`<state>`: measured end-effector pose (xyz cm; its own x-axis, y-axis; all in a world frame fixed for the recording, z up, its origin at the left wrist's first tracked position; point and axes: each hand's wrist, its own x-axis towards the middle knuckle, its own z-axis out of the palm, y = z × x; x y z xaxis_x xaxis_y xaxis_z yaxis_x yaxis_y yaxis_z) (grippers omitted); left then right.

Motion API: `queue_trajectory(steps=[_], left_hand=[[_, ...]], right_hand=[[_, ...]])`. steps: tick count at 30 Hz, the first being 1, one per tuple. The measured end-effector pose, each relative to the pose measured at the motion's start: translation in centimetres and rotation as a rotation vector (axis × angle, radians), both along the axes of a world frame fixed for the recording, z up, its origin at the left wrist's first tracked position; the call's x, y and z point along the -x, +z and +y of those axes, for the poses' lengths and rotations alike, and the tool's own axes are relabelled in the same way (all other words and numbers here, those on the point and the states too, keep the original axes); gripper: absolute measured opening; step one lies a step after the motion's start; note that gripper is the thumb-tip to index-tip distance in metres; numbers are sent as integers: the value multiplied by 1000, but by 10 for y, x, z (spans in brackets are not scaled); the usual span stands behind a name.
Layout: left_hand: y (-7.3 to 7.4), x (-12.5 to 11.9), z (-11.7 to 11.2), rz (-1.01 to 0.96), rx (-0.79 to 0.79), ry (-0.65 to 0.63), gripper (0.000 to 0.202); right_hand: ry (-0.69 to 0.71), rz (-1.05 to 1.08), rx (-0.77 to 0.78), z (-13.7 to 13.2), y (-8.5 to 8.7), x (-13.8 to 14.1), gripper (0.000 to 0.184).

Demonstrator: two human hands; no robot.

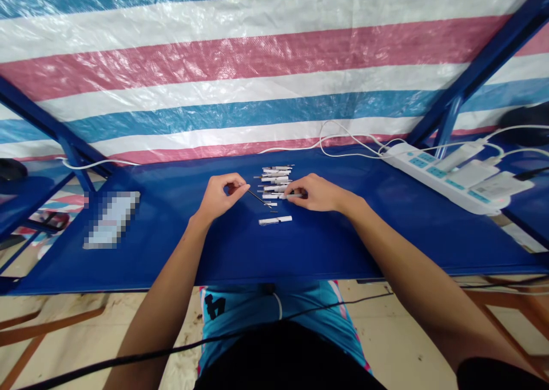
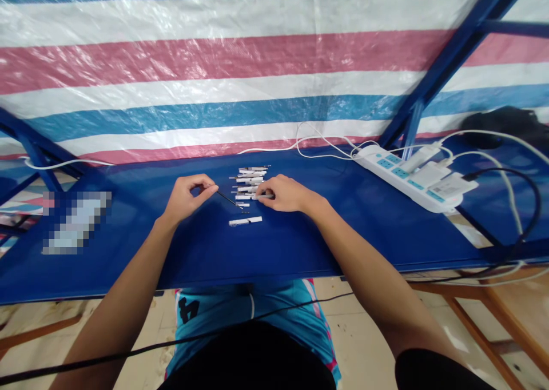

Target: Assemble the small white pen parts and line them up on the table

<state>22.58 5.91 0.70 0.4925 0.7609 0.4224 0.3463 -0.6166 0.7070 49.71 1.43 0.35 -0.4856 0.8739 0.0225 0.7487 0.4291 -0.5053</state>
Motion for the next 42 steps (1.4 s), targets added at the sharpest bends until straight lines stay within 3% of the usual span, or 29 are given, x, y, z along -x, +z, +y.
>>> queue_trajectory(steps=[10,24,42], left_hand=[[-7,-5,0,12,18,27,38],[-15,-10,-1,132,55,-120,27],[-19,-11,0,306,-14,-273,21]], right_hand=[[-61,37,-68,0,1,0,27],[-76,42,-87,2,-2,0,28],[-29,146,-140,1,-8,6,33]])
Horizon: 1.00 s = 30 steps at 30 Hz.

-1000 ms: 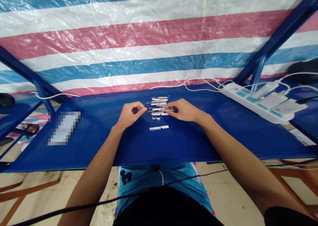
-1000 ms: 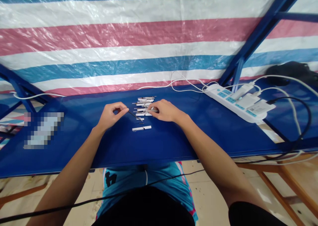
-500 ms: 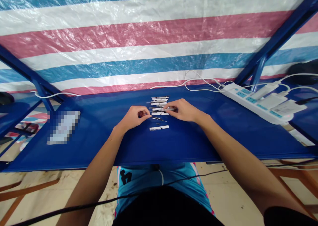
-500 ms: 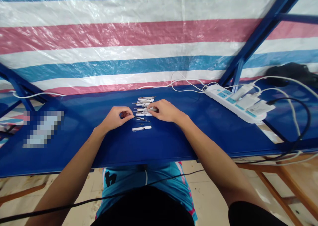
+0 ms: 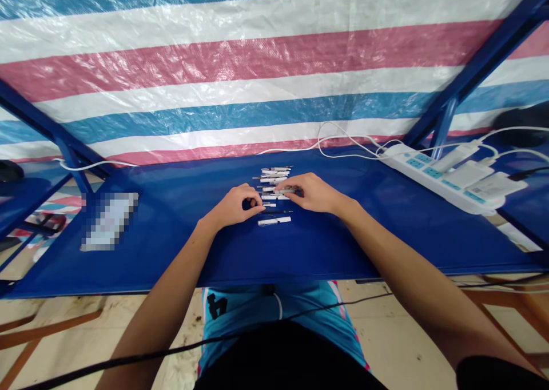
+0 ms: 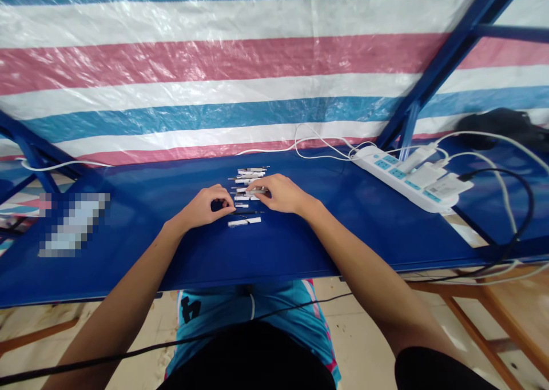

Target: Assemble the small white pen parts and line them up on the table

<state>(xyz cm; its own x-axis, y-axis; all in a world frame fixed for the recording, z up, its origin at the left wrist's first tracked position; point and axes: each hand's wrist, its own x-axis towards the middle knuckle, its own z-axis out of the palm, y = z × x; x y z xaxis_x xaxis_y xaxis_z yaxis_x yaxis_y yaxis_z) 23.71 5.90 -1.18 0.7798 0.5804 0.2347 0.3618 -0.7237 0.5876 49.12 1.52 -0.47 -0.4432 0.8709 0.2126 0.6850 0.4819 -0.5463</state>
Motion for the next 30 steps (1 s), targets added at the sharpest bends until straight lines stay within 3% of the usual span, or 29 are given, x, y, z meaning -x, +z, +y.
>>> queue_trajectory(steps=[10,30], left_hand=[[1,-1,-2,1,-2,-35,19],[-2,-11,-12,64,2,-53,48]], right_hand=[[40,-2,69,-1,4,1,11],[89,13,70,1,-3,3,14]])
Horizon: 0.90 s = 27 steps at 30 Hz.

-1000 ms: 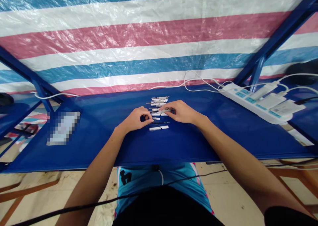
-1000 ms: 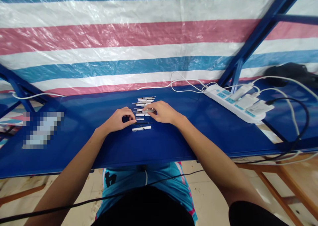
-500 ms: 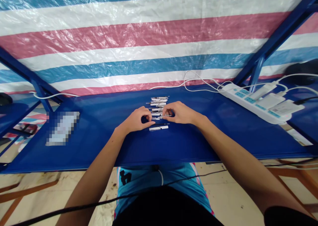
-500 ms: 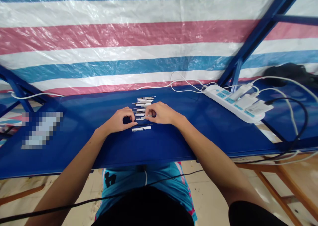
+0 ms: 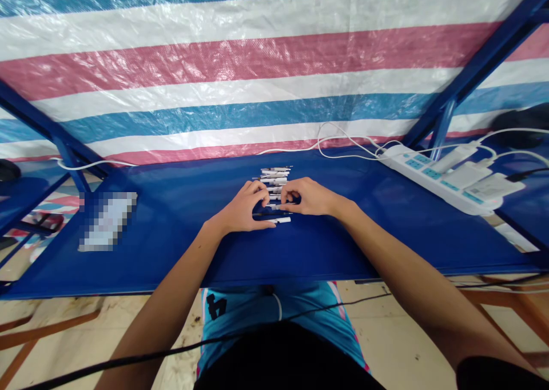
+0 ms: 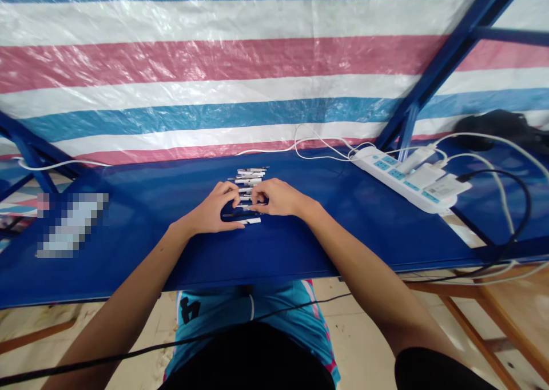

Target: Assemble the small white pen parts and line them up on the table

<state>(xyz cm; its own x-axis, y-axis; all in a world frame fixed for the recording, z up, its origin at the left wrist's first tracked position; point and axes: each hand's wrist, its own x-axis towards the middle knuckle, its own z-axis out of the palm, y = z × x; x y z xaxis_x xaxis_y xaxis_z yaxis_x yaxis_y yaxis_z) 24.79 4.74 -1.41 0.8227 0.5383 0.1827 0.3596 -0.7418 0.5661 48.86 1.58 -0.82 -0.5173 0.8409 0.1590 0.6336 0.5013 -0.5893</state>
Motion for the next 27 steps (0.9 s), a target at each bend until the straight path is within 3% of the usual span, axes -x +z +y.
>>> queue_trajectory(steps=[16,27], left_hand=[[-4,-2,0,33,-18,14,42],[-5,-1,1,12,-51,25,37]], right_hand=[[2,1,9,0,0,0,19],[-146,29,-110,2,5,-3,18]])
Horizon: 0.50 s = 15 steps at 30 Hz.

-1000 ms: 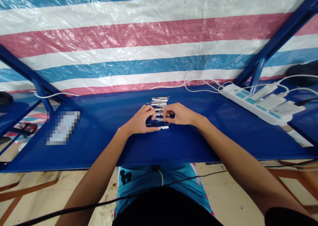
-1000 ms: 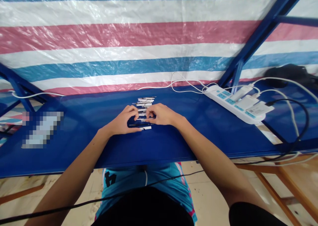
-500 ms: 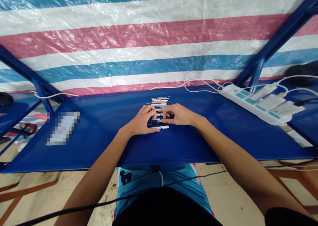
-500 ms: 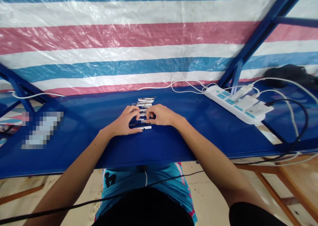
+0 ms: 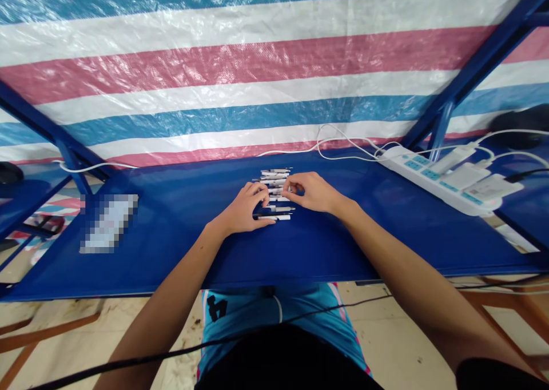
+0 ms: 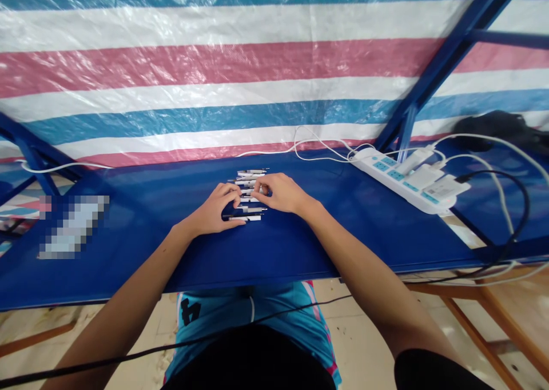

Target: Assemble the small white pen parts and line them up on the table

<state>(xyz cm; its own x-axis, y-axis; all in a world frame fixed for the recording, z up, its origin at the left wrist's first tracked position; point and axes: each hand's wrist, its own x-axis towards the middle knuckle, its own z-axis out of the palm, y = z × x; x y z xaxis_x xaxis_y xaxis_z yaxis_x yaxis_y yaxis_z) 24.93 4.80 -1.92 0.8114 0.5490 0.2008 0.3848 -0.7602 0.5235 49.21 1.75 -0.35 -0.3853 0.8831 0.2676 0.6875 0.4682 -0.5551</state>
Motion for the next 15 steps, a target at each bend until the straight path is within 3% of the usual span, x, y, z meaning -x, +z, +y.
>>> queue_trajectory(steps=[15], left_hand=[[1,-3,-2,7,22,16,34]], right_hand=[[-19,-10,12,0,-1,0,18]])
